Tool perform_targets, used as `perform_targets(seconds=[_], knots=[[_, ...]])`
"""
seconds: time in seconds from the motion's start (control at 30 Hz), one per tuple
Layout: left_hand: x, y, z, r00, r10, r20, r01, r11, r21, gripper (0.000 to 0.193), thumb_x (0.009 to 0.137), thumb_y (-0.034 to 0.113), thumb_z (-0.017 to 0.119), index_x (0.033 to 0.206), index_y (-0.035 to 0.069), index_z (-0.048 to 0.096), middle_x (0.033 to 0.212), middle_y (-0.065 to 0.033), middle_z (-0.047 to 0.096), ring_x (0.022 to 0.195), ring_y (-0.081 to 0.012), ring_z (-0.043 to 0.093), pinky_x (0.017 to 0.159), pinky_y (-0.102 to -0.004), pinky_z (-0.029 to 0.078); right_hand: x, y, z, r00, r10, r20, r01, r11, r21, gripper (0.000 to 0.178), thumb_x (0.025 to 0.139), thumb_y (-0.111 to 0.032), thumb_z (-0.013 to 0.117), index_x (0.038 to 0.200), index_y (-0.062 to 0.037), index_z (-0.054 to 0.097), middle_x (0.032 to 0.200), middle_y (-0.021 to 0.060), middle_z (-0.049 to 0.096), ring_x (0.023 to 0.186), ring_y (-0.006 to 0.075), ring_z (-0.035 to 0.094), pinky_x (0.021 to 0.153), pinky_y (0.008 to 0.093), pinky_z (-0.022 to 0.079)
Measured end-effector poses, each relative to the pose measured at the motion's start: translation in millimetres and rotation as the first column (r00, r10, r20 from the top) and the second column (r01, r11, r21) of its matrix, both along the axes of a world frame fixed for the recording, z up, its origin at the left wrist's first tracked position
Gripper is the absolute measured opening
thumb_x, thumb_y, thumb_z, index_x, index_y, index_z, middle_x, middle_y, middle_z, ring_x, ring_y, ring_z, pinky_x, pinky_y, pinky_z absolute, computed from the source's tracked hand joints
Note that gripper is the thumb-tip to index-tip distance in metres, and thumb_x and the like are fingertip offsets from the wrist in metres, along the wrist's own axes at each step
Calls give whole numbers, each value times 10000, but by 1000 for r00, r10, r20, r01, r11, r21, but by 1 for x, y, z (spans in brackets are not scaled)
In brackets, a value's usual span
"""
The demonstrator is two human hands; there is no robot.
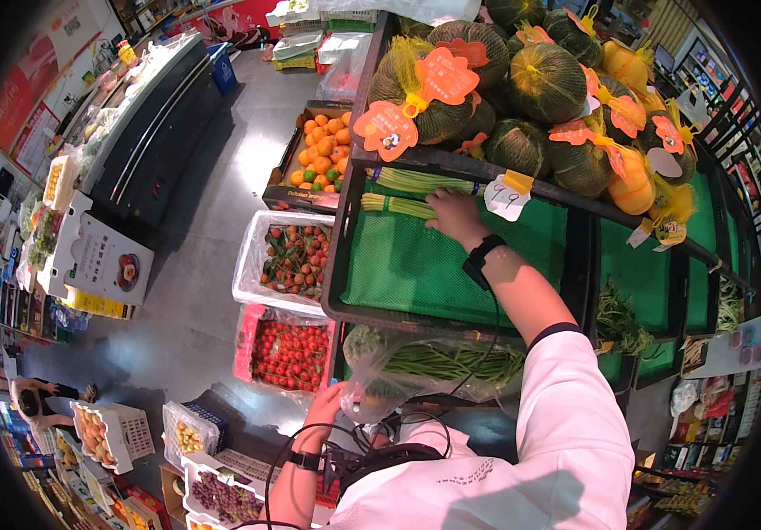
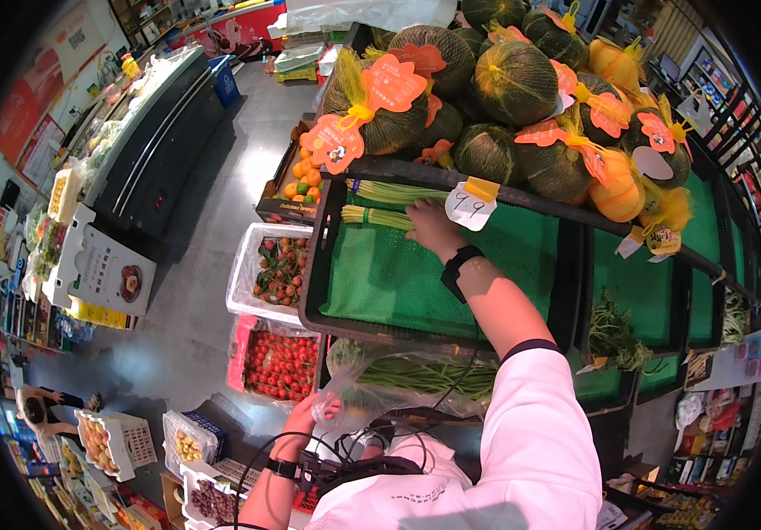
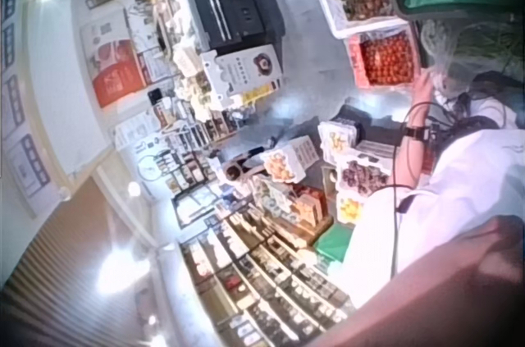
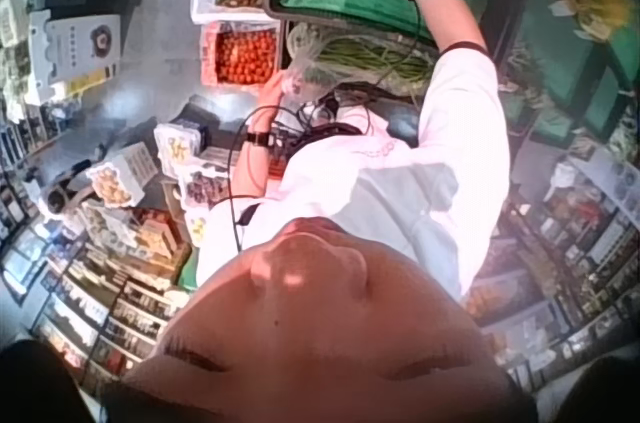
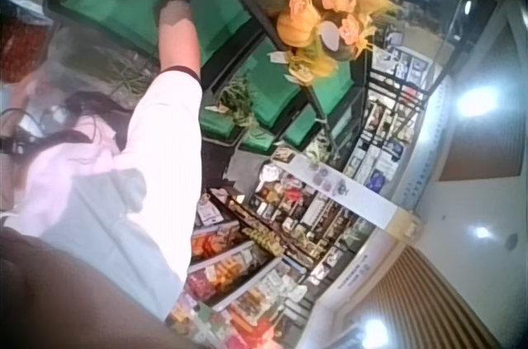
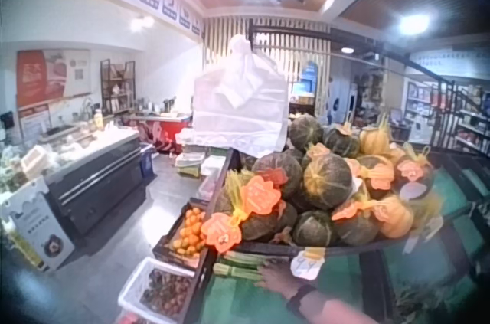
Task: The person organizes bunches of long beans and celery on a grocery store display shelf. They pull the vegetables out of a large plastic bag, align the stalks by hand, and stack them neatly on a green shelf surface next to other produce.
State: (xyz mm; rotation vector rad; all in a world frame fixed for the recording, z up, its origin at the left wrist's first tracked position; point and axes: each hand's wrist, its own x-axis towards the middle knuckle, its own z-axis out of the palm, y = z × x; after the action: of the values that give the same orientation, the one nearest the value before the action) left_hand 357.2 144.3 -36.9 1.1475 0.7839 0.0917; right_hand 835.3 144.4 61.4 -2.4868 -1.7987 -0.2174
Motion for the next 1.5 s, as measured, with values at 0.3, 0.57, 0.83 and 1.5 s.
perform_targets(seconds=[0.3, 0.57, 0.83, 1.5], knots=[[-8, 0, -1, 999, 19, 35, -18, 1000, -22, 373, 935, 220, 537, 1223, -15, 564, 1107, -124, 656, 959, -186, 648, 841, -298, 498, 6, 12, -17, 980, -197, -6, 197, 977, 78, 381, 800, -213, 701, 1106, -49, 544, 1044, 107, 569, 967, 300, 608, 767, 418, 533], [-3, -7, 22, 996, 83, 12, -81, 988, -128, 314, 924, 216, 579, 1140, -5, 638, 1003, -45, 677, 936, -127, 622, 853, -274, 474, 0, 14, -19, 989, -146, 34, 142, 983, 118, 361, 830, -248, 681, 1067, -23, 529, 1026, 124, 542, 858, 284, 642, 669, 397, 556], [-8, -6, 19, 999, 40, -10, -40, 999, -7, 321, 914, 214, 594, 1146, -3, 634, 1019, -51, 677, 939, -143, 629, 884, -280, 469, -16, 26, -8, 941, -326, -94, 329, 944, 18, 380, 814, -228, 676, 1071, 14, 535, 1082, 192, 540, 904, 328, 635, 724, 402, 556], [7, -14, 53, 939, -260, 224, 158, 907, 391, 631, 900, 513, 593, 1277, 11, 535, 1244, -92, 588, 1204, -202, 502, 1045, -361, 343, -227, -240, 168, 823, -36, -567, 159, 973, 169, 353, 931, -255, 558, 680, -8, 527, 614, 188, 523, 578, 391, 523, 535, 440, 408]])
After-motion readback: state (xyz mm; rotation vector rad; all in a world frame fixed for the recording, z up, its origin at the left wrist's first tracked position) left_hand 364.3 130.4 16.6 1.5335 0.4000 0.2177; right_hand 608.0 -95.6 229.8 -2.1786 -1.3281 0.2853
